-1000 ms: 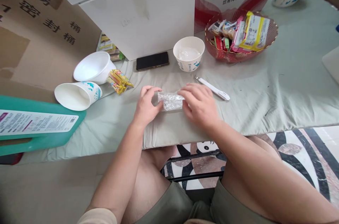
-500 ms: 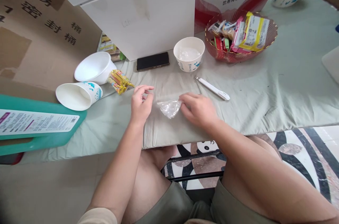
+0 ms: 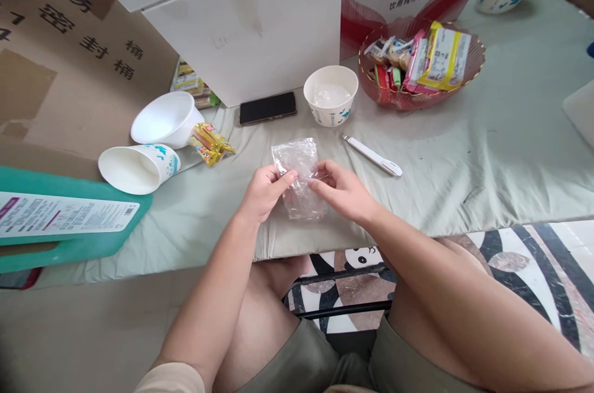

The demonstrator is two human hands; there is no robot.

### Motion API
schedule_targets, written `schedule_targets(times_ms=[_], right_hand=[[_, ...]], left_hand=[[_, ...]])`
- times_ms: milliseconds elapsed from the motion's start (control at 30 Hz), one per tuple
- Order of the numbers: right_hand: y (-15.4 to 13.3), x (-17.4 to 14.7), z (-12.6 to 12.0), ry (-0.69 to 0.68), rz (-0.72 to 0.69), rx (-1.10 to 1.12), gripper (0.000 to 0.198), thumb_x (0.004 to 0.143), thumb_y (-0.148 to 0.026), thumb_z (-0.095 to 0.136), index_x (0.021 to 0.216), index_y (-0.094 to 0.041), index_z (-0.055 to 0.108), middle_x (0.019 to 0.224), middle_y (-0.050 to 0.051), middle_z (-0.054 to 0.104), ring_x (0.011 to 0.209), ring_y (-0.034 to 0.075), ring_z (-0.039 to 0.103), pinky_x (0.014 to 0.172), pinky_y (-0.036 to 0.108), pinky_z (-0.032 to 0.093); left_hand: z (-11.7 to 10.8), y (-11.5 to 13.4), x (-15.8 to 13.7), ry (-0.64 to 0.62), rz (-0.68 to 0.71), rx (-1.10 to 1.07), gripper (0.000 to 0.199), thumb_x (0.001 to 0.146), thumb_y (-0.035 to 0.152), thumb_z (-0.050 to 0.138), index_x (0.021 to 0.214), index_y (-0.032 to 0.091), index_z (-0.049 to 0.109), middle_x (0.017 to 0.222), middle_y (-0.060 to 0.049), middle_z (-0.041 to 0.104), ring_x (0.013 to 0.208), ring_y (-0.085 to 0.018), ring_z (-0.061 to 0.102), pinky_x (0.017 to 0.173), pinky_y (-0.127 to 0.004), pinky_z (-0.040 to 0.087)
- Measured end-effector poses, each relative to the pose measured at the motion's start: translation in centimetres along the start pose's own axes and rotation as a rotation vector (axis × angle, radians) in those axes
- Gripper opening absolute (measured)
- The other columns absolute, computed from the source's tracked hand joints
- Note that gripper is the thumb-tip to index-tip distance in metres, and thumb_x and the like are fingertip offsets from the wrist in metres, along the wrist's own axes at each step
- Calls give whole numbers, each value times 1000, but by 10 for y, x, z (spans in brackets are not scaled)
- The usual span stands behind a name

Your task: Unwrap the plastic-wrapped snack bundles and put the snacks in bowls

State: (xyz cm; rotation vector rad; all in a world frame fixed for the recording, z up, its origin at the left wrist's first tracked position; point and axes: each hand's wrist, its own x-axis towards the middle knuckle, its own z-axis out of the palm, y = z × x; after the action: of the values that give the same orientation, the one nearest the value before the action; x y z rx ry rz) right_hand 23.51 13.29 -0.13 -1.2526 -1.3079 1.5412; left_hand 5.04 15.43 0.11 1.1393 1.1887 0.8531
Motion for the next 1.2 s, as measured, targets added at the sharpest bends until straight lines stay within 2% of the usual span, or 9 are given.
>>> schedule_targets(times_ms=[167, 333, 533, 700, 767, 867, 1000, 1067, 1200], right_hand=[[-3, -1, -1, 10, 66, -116, 18, 85, -39, 60, 87, -21, 56, 57, -4, 52, 51, 12, 48, 50, 27, 35], [-2, -1, 2, 10, 31, 73, 24, 85, -39, 62, 104, -25, 56, 56, -7, 52, 47, 12, 45, 47, 26, 33], [0, 1, 1, 9, 4, 340, 12, 79, -32, 60, 87, -23, 64, 67, -2, 57, 59, 14, 54, 55, 28, 44], [1, 0, 0, 15, -19, 274, 25, 84, -39, 55, 72, -19, 65, 74, 3, 62, 66, 15, 56, 65, 31, 47], [-1, -1, 2, 50, -25, 256, 19, 81, -39, 65, 84, -21, 62, 74, 0, 61, 67, 14, 56, 64, 29, 45], [-3, -1, 5, 35, -4, 288, 41, 69, -36, 78, 100, -24, 54, 82, -2, 63, 71, 15, 58, 65, 28, 45], [-4, -2, -1, -33, 9, 103, 32, 72, -44, 74, 80, -21, 53, 69, -2, 54, 61, 12, 49, 57, 27, 36], [-6, -4, -8, 55, -33, -23, 30, 74, -44, 71, 75, -22, 50, 64, -4, 49, 56, 12, 43, 54, 27, 32], [-25, 0, -22, 424, -208, -317, 24, 72, -38, 65, 67, -24, 46, 57, -5, 42, 52, 11, 35, 52, 28, 26]], left_hand=[[-2, 3, -4, -124, -61, 13, 37, 73, 46, 79, 86, 15, 64, 64, 1, 63, 50, -11, 57, 44, -22, 44], [-3, 5, -5, -124, -63, -66, 37, 75, 38, 75, 105, 18, 66, 53, 7, 57, 40, -8, 47, 41, -20, 37], [-6, 9, -2, -81, -8, -238, 17, 69, 32, 73, 74, 16, 67, 63, 2, 60, 50, -7, 50, 46, -19, 37], [-8, 6, -2, -129, -95, -208, 39, 79, 54, 59, 72, 16, 66, 69, -3, 61, 54, -11, 53, 47, -24, 41], [-7, 3, -3, -109, -53, -108, 32, 75, 47, 71, 76, 16, 62, 70, 0, 59, 55, -9, 51, 50, -22, 41], [-4, 1, -3, -105, 36, -60, 31, 66, 28, 80, 86, 19, 58, 78, 4, 57, 58, -7, 51, 55, -20, 43], [-3, 5, 2, -44, 168, -111, 36, 67, 23, 76, 96, 21, 55, 102, 0, 60, 78, -9, 63, 68, -22, 49], [-4, 6, 5, 19, 198, -138, 35, 69, 25, 74, 97, 22, 54, 105, -1, 60, 86, -12, 66, 76, -24, 51], [-10, 8, 7, 76, 157, -173, 29, 73, 28, 70, 97, 22, 53, 97, 1, 60, 79, -11, 67, 77, -27, 51]])
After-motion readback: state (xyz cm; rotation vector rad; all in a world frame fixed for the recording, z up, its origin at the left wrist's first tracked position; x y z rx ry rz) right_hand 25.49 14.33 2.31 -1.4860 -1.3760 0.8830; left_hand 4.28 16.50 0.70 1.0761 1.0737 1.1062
